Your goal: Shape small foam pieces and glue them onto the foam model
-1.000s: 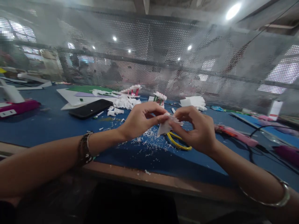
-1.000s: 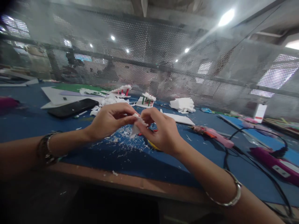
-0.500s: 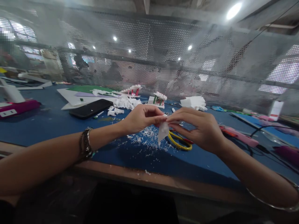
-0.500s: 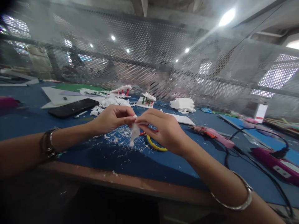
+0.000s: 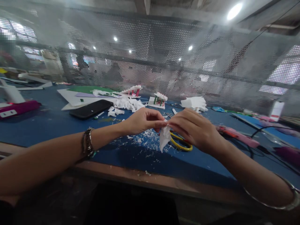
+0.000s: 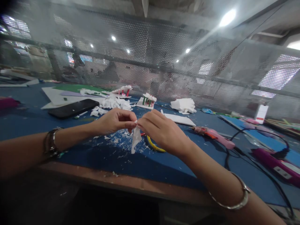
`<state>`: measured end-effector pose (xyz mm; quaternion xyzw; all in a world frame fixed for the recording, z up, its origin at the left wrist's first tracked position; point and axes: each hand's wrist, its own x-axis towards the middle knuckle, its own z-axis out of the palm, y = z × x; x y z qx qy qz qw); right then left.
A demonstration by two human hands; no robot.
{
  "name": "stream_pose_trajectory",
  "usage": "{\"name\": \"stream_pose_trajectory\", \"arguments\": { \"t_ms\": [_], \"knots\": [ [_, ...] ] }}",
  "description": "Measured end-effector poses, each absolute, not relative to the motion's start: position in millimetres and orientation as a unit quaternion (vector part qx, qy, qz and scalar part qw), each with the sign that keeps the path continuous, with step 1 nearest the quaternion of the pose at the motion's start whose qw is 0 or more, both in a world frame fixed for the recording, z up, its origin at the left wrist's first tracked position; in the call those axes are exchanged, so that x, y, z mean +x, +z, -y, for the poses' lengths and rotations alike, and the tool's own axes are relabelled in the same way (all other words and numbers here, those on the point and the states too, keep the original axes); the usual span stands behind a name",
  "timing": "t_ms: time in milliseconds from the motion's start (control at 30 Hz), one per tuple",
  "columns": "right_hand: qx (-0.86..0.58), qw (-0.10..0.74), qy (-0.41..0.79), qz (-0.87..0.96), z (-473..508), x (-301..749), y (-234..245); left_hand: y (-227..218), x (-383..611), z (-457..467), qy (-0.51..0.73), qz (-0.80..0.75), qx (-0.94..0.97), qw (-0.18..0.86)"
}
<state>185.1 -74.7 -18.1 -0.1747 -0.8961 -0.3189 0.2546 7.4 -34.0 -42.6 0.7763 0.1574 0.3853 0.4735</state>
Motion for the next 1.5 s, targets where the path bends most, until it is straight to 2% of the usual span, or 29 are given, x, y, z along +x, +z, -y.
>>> {"name": "stream_pose_trajectory", "arguments": {
  "t_ms": [133, 300, 467, 767, 1033, 1133, 1267, 1500],
  "knots": [
    [-0.191, 0.279, -0.304, 0.891, 72.7, 182.8, -18.5, -41.9, 7.9, 37.3, 0.388, -0.163, 0.783, 0.458],
    [-0.233, 0.31, -0.226, 0.894, 70.9, 182.0, -20.6, -44.9, 11.3, 43.1, 0.447, -0.173, 0.795, 0.373],
    [-0.247, 0.338, -0.229, 0.879, 69.7, 179.8, -22.8, -50.0, 14.2, 46.8, 0.493, -0.175, 0.795, 0.308],
    [-0.261, 0.391, -0.218, 0.855, 75.2, 174.2, -22.8, -54.6, 17.0, 50.1, 0.52, -0.146, 0.781, 0.312],
    [-0.311, 0.438, 0.02, 0.843, 74.0, 174.0, -21.2, -51.5, 12.1, 46.6, 0.513, -0.128, 0.824, 0.205],
    [-0.309, 0.454, 0.065, 0.833, 72.3, 173.9, -23.3, -50.6, 10.8, 46.3, 0.513, -0.129, 0.831, 0.175],
    [-0.29, 0.473, 0.084, 0.827, 70.4, 174.3, -26.7, -50.5, 11.0, 44.7, 0.521, -0.132, 0.819, 0.2],
    [-0.273, 0.502, 0.049, 0.819, 73.3, 171.2, -29.9, -51.2, 13.2, 45.0, 0.545, -0.125, 0.784, 0.27]
  ]
}}
